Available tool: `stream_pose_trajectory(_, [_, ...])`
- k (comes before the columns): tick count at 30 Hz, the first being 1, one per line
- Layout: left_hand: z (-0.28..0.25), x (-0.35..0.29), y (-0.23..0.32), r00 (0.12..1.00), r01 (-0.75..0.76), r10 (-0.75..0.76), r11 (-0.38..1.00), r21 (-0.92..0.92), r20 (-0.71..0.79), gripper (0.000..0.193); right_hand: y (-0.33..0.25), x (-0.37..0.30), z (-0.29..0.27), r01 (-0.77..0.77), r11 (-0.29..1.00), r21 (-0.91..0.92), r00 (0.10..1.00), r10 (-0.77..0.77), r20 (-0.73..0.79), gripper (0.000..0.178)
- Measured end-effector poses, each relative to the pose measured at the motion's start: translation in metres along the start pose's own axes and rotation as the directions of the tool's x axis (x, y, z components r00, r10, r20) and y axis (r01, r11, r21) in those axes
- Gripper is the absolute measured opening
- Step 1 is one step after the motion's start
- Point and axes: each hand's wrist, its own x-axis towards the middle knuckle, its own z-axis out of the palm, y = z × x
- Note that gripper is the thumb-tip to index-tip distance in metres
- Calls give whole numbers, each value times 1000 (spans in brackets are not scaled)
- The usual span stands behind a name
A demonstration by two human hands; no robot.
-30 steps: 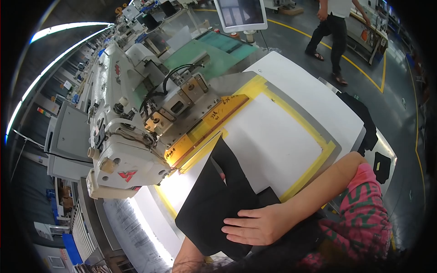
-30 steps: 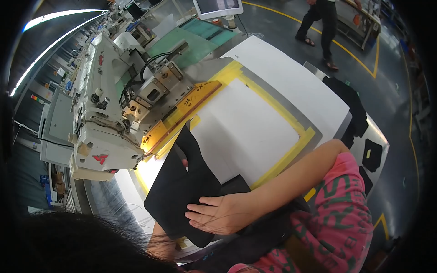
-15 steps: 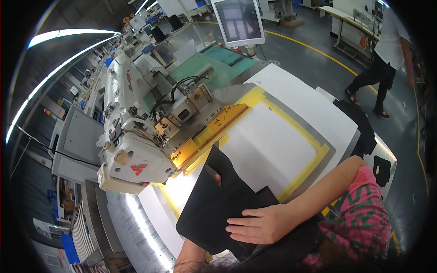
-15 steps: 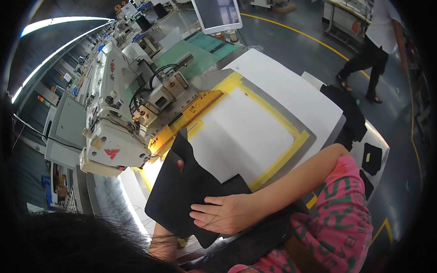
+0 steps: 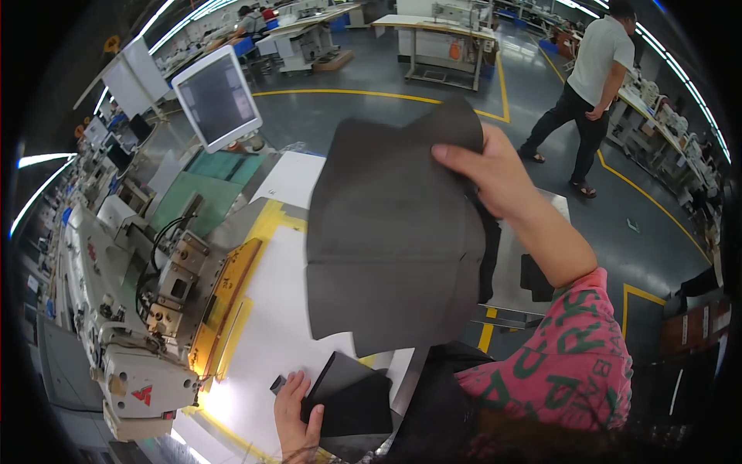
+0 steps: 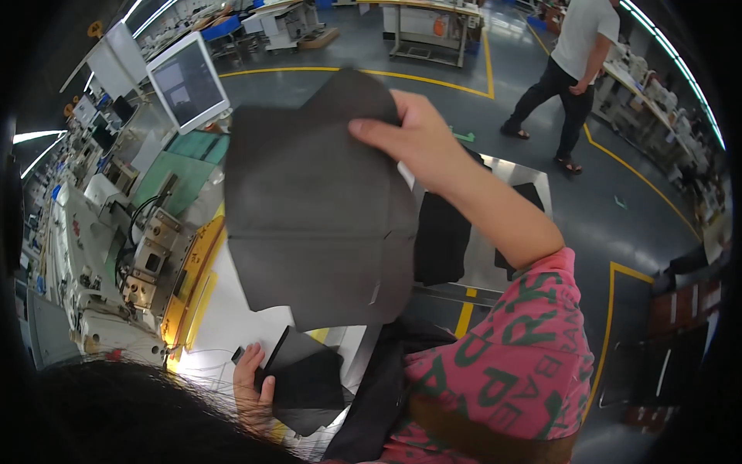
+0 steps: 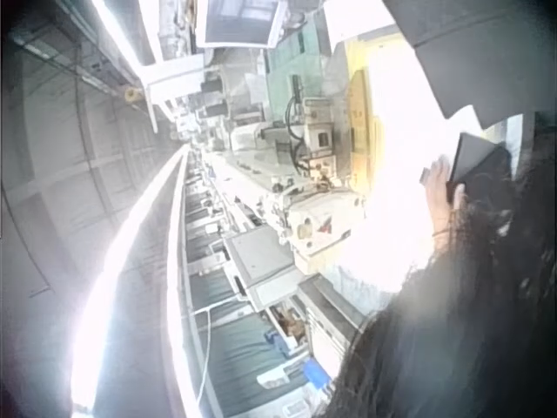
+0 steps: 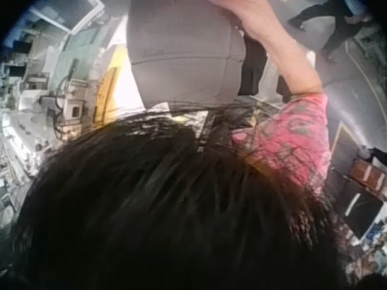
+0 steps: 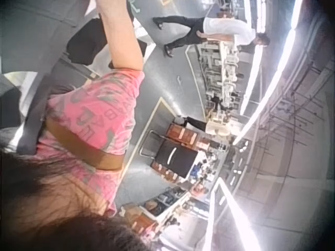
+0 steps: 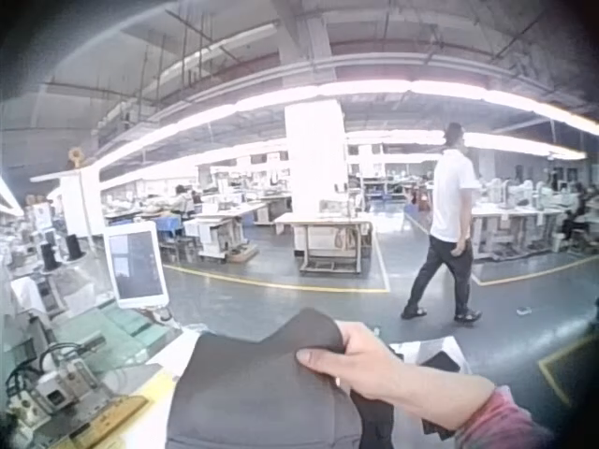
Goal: Operating an industrial sewing machine to join and edge pieces of dark fabric.
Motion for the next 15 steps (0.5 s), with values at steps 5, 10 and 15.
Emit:
stream_pose_trajectory(5, [8,5,0,987,-157,137,943,293,89,50,24,23,-148,-391,831,-396,920,337,-202,33])
stream_pose_trajectory(10, [12,2,-14,985,-170,159,945,279,60,51,70,17,-217,-366,321,-873,924,234,-302,31])
stream_pose_trajectory(15, [8,0,-14,986,-162,144,935,315,79,49,144,-12,-205,-197,250,-948,974,-56,-217,30])
